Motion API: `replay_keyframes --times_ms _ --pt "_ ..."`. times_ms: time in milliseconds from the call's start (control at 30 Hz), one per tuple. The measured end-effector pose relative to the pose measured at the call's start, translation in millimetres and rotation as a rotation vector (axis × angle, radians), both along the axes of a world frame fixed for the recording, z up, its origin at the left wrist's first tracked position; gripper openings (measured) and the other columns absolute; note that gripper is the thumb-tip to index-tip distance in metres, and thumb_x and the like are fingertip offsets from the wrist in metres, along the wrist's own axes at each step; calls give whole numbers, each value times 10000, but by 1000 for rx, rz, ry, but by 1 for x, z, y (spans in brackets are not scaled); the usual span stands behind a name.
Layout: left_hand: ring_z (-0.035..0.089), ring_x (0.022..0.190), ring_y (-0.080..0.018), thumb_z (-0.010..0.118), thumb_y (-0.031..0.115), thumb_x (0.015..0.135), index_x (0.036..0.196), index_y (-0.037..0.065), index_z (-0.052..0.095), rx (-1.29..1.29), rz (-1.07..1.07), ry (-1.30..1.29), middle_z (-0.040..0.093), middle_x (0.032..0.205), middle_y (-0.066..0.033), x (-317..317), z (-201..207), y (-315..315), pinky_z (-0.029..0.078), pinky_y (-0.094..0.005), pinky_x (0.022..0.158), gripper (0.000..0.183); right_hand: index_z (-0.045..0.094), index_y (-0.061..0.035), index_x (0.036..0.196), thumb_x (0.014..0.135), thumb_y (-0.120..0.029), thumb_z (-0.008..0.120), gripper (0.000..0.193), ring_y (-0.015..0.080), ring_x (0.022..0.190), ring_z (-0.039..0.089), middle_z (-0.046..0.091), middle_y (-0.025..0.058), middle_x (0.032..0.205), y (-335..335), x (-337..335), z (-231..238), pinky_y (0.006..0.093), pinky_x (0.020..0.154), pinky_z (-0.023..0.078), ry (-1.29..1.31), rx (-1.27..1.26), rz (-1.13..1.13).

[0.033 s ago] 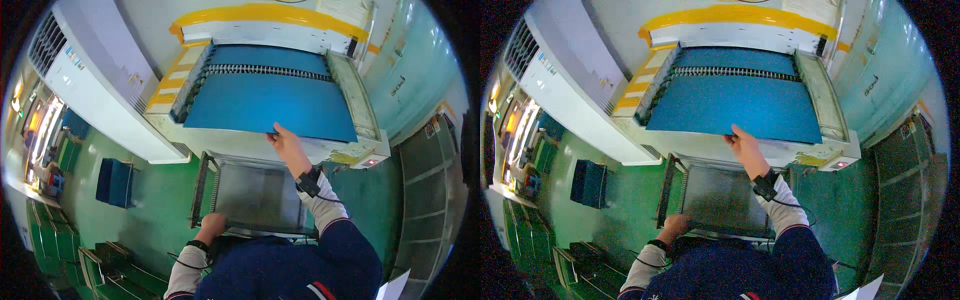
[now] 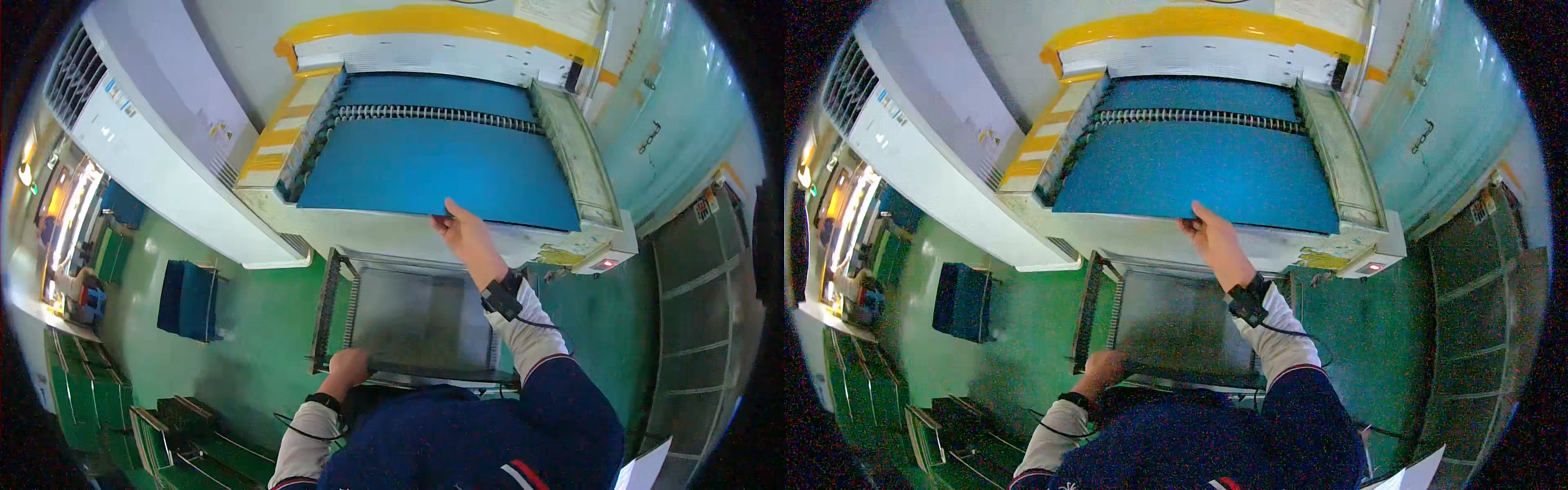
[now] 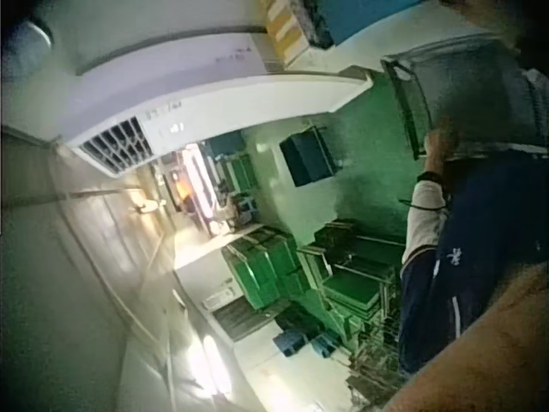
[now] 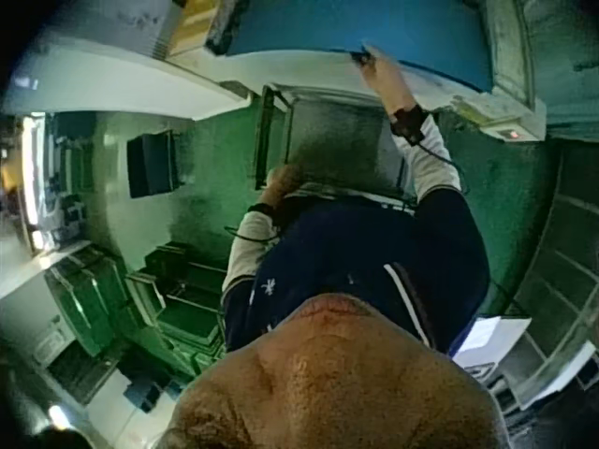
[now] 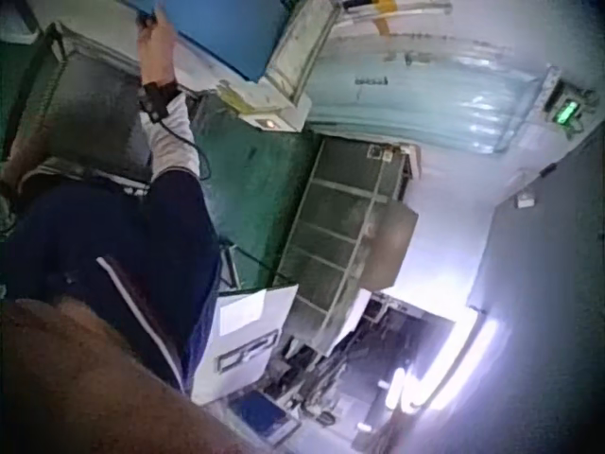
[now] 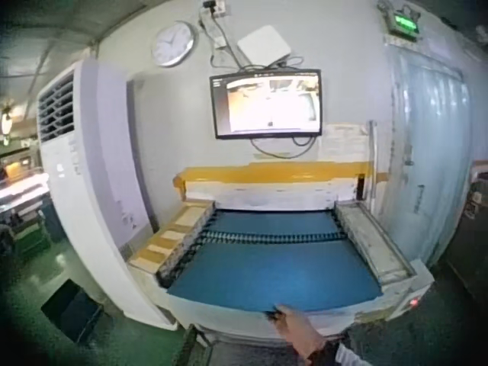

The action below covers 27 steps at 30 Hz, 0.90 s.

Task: Retrieving panels from a machine and loading them into a storage rack.

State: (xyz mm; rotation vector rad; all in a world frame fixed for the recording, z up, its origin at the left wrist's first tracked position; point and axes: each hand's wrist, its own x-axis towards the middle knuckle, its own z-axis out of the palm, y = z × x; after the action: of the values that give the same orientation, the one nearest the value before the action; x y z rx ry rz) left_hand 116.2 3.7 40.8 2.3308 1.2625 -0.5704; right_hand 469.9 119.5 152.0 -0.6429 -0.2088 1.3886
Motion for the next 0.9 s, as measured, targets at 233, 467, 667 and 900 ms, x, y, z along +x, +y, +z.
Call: replay_keyframes --times_ms 233,467,667,900 --pt "646 903 -315 650 328 753 890 148 688 -41 -18 78 675 919 -110 6 8 2 529 -429 767 230 543 -15 957 885 -126 622 154 264 843 580 577 113 926 31 0 1 423 789 542 113 -46 -81" --pt "649 888 -308 647 371 756 887 150 692 12 -30 38 676 904 -100 5 2 -1 530 -430 753 261 505 65 1121 943 -256 526 368 271 931 633 586 227 1129 38 8 8 334 759 559 92 -112 249" --pt "656 864 -305 621 292 753 882 151 693 3 -40 64 679 879 -97 7 7 -1 535 -430 733 204 529 59 1118 955 -311 479 408 251 866 658 639 220 1064 30 11 9 324 671 551 61 -203 365" --pt "658 852 -315 601 207 735 865 125 691 1 -53 69 677 862 -112 10 23 0 538 -431 717 178 558 11 1128 936 -325 535 388 205 824 649 657 161 1028 26 17 35 300 678 518 -506 -60 273"
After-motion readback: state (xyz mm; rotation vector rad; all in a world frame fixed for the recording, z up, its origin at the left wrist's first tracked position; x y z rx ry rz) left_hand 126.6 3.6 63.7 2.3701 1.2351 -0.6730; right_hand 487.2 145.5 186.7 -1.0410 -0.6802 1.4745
